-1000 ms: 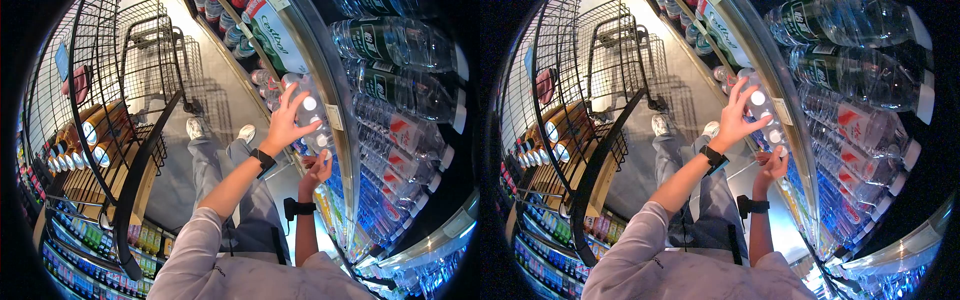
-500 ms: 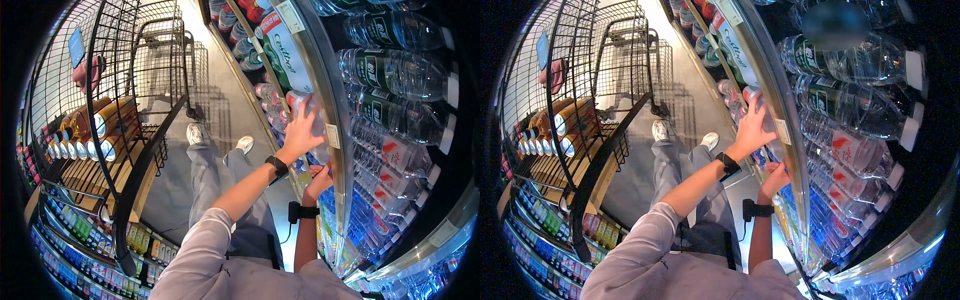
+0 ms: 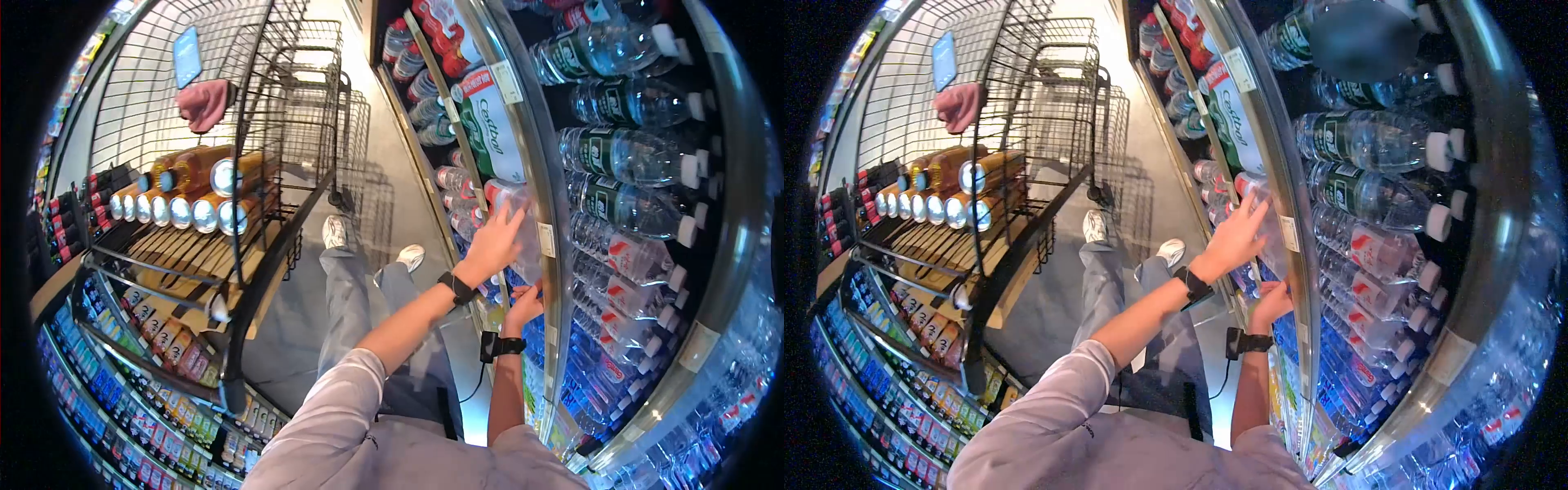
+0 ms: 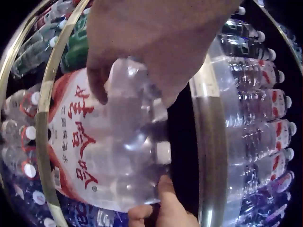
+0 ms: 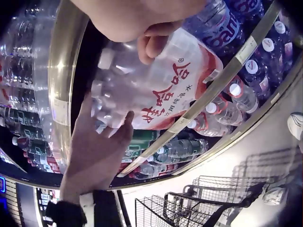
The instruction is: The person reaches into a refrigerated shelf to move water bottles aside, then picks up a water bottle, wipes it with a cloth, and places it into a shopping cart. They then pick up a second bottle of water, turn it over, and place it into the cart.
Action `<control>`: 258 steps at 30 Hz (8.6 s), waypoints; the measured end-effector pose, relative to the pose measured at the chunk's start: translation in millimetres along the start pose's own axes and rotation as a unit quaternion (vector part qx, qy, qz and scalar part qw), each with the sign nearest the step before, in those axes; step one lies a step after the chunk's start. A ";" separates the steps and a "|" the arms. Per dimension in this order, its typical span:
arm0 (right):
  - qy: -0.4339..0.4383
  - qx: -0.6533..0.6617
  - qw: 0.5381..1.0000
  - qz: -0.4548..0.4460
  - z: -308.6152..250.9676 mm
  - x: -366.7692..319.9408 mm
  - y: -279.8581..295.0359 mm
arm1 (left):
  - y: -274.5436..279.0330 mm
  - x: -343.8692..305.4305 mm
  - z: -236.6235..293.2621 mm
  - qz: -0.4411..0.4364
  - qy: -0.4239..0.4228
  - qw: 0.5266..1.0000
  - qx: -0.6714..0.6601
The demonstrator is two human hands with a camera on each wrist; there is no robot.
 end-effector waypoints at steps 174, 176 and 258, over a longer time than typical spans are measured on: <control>-0.097 0.502 0.642 -0.571 -549.2 -375.7 -79.8 | 532.4 -266.5 329.1 -0.128 -0.165 0.977 -0.046; -0.060 0.489 0.645 -0.584 -566.7 -385.2 -82.0 | 515.4 -268.1 332.4 -0.151 -0.178 0.966 -0.108; 0.103 0.409 0.623 -0.658 -620.2 -533.3 -164.7 | 618.3 -359.4 297.0 0.004 -0.237 0.963 0.129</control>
Point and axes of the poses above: each hand's wrist, its own x-axis towards the middle knuckle, its own y-axis out of the back of the hand, z = x × y, the point moved 8 cm from there along x, towards the middle knuckle, and after that the axes turned 4 degrees about -z, right-handed, at the moved point
